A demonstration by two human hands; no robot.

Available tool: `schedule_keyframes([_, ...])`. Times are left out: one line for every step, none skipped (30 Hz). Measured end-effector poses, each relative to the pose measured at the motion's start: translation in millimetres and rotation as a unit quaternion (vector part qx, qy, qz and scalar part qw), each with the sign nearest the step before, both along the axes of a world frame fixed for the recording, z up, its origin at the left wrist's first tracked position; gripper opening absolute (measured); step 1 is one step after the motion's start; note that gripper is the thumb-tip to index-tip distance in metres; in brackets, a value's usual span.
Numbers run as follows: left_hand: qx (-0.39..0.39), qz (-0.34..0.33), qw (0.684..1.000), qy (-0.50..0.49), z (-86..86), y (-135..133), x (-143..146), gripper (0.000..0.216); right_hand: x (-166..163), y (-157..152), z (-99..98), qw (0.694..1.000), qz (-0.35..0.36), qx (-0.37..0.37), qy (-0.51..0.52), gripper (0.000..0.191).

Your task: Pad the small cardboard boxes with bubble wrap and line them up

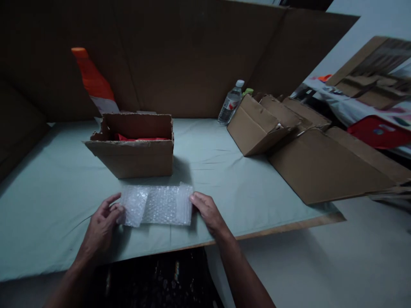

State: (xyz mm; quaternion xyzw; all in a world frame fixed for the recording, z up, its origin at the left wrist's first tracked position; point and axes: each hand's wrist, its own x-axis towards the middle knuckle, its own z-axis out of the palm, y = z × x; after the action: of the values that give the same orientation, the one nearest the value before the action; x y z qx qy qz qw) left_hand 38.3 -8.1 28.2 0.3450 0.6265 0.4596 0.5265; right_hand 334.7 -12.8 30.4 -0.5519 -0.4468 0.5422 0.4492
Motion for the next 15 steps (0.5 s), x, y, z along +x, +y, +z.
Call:
schedule_keyframes([0.015, 0.006, 0.999, 0.036, 0.0, 2, -4, 0.07, 3, -1, 2.6, 0.998, -0.02, 0.016, -0.058, 0.029])
schedule_keyframes([0.03, 0.006, 0.997, 0.069, -0.2, 3, -8, 0.07, 5, -3, 7.6, 0.992, -0.048, 0.037, -0.112, 0.027])
schedule_keyframes([0.048, 0.004, 0.994, 0.103, -0.5, 3, -10, 0.069, 5, -6, 15.3, 0.983, -0.074, 0.063, -0.153, 0.027])
schedule_keyframes([0.068, 0.002, 0.988, 0.142, -1.0, 3, -12, 0.068, 3, -10, 25.9, 0.976, -0.091, 0.094, -0.174, 0.027])
schedule_keyframes([0.091, -0.003, 0.979, 0.185, -1.5, 2, -12, 0.066, 1, -16, 38.8, 0.974, -0.085, 0.123, -0.172, 0.026])
schedule_keyframes([0.119, -0.011, 0.965, 0.233, -2.2, 1, -11, 0.063, -3, -23, 53.4, 0.976, -0.051, 0.149, -0.148, 0.026])
schedule_keyframes([0.153, -0.019, 0.946, 0.285, -3.0, -1, -9, 0.059, -7, -30, 68.9, 0.979, 0.004, 0.168, -0.113, 0.027])
schedule_keyframes([0.189, -0.031, 0.923, 0.333, -4.0, -4, -7, 0.053, -10, -38, 84.1, 0.978, 0.073, 0.178, -0.079, 0.03])
schedule_keyframes([0.227, -0.046, 0.898, 0.376, -5.4, -6, -4, 0.047, -13, -45, 98.1, 0.97, 0.149, 0.182, -0.06, 0.033])
schedule_keyframes([0.257, -0.065, 0.872, 0.411, -7.2, -9, 0, 0.043, -15, -52, 110.1, 0.957, 0.221, 0.18, -0.058, 0.035])
schedule_keyframes([0.277, -0.085, 0.848, 0.444, -9.2, -12, 3, 0.04, -15, -58, 119.6, 0.941, 0.28, 0.174, -0.071, 0.035])
schedule_keyframes([0.284, -0.106, 0.826, 0.474, -11.3, -14, 7, 0.037, -15, -63, 126.2, 0.927, 0.323, 0.167, -0.094, 0.032])
schedule_keyframes([0.278, -0.128, 0.809, 0.503, -13.3, -16, 10, 0.036, -14, -67, 130.2, 0.916, 0.351, 0.158, -0.118, 0.029])
schedule_keyframes([0.262, -0.146, 0.794, 0.529, -14.9, -17, 12, 0.034, -12, -69, 131.7, 0.909, 0.365, 0.149, -0.137, 0.027])
schedule_keyframes([0.242, -0.16, 0.782, 0.552, -16.0, -18, 14, 0.032, -11, -71, 131.1, 0.906, 0.37, 0.139, -0.153, 0.026])
